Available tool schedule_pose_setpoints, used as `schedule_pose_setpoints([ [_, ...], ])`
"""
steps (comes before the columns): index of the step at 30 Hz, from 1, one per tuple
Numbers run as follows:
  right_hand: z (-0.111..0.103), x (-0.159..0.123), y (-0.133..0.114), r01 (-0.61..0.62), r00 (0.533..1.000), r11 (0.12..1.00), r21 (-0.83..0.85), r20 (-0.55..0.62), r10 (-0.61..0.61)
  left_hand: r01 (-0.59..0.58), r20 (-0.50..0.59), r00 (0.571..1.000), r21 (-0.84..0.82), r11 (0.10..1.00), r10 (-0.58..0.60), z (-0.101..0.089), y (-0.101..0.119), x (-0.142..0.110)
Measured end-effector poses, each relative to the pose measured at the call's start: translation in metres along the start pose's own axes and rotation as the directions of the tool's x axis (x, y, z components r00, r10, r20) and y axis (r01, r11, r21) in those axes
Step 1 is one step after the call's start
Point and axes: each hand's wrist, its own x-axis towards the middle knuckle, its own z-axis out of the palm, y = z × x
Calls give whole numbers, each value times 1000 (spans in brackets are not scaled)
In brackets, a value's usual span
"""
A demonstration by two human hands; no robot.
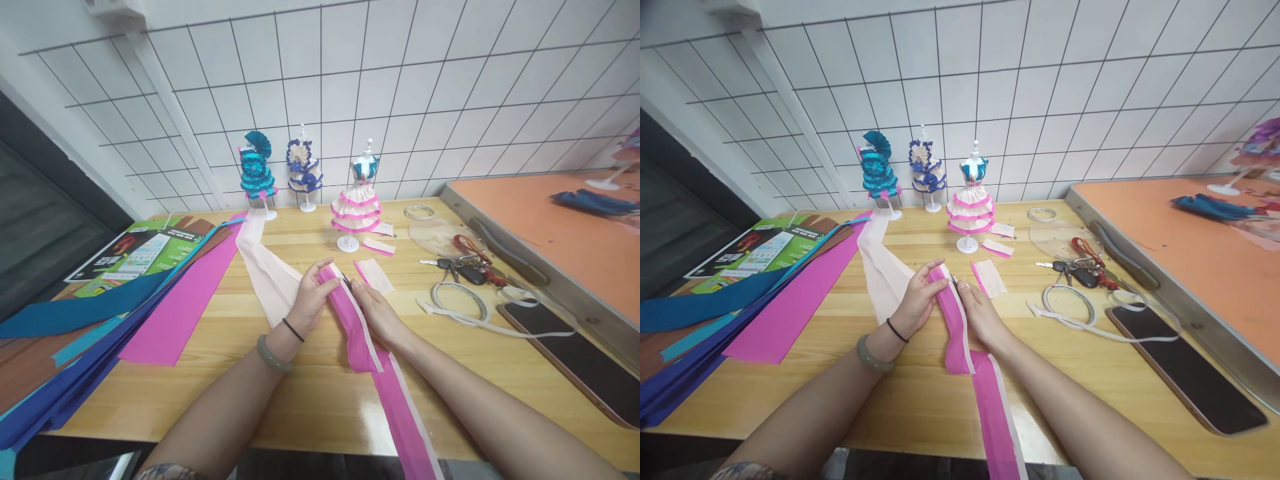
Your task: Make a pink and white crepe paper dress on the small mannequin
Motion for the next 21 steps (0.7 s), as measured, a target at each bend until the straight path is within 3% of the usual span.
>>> schedule_pose_setpoints([
  [11, -5, -2, -6, -106, 994, 993, -45, -12, 106, -7, -39, 999, -66, 998, 4, -8, 3, 7],
  [16, -15, -1, -14, -176, 982, 984, -39, 69, 178, -67, -60, 996, -98, 993, 61, -19, 7, 15],
  [21, -30, 2, -19, -172, 975, 973, -151, 117, 190, -90, -82, 993, -131, 987, 79, -31, 13, 23],
])
